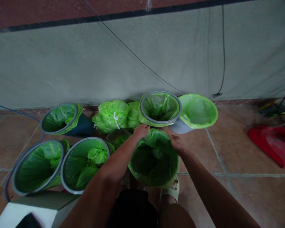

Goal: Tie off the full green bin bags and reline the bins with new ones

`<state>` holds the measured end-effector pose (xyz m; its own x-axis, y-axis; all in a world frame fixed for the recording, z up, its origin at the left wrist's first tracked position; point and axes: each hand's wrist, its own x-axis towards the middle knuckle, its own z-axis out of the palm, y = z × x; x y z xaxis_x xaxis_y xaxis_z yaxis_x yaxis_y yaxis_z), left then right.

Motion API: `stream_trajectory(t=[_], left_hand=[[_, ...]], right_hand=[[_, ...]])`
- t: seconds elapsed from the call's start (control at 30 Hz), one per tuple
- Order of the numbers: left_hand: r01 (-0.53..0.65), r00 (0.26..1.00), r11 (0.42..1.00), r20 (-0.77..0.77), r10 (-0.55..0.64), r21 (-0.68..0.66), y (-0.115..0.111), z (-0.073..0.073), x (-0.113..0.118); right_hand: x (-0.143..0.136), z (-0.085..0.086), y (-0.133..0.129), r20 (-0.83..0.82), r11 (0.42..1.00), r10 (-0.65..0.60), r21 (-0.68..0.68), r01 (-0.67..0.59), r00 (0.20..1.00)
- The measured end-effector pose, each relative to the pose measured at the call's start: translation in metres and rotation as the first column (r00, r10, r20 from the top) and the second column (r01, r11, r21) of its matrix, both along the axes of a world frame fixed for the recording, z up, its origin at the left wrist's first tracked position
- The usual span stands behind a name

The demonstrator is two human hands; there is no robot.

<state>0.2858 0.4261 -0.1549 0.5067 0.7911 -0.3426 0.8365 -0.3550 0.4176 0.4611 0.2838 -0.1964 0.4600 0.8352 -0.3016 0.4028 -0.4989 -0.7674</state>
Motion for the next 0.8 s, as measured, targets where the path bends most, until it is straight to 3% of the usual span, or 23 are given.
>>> stream_trajectory(t=[0.13, 0.2, 0.27, 0.4, 0.6, 0.7, 0.8], left_hand=[[0.081, 0.961, 0.997, 0.264, -0.079, 0.006, -0.012, -0.010, -0.018], [0.065, 0.905, 0.996, 0.417, -0.085, 0.062, -0.018, -0.015, -0.027], [0.039, 0.883, 0.992, 0.460, -0.091, 0.121, -0.024, -0.020, -0.035], [0.153, 0.921, 0.961, 0.319, -0.223, 0.231, -0.033, -0.024, -0.048], [0.374, 0.925, 0.884, -0.048, -0.376, 0.281, -0.041, -0.011, -0.063], [0.338, 0.935, 0.891, 0.000, -0.355, 0.302, -0.043, 0.003, -0.065], [0.186, 0.955, 0.932, 0.168, -0.246, 0.311, -0.038, 0.017, -0.054]], right_hand=[[-0.014, 0.000, -0.011, -0.043, 0.997, 0.056, 0.064, -0.053, 0.998], [-0.016, 0.002, -0.019, 0.014, 0.990, 0.087, 0.114, -0.088, 0.996], [-0.017, 0.003, -0.025, 0.091, 0.979, 0.128, 0.145, -0.140, 0.988], [-0.020, 0.002, -0.033, 0.207, 0.945, 0.240, 0.176, -0.277, 0.949], [-0.024, 0.006, -0.037, 0.297, 0.951, 0.310, -0.116, -0.288, 0.903], [-0.018, 0.016, -0.034, 0.270, 0.947, 0.320, -0.130, -0.295, 0.908], [-0.010, 0.029, -0.022, 0.224, 0.974, 0.224, -0.031, -0.223, 0.949]])
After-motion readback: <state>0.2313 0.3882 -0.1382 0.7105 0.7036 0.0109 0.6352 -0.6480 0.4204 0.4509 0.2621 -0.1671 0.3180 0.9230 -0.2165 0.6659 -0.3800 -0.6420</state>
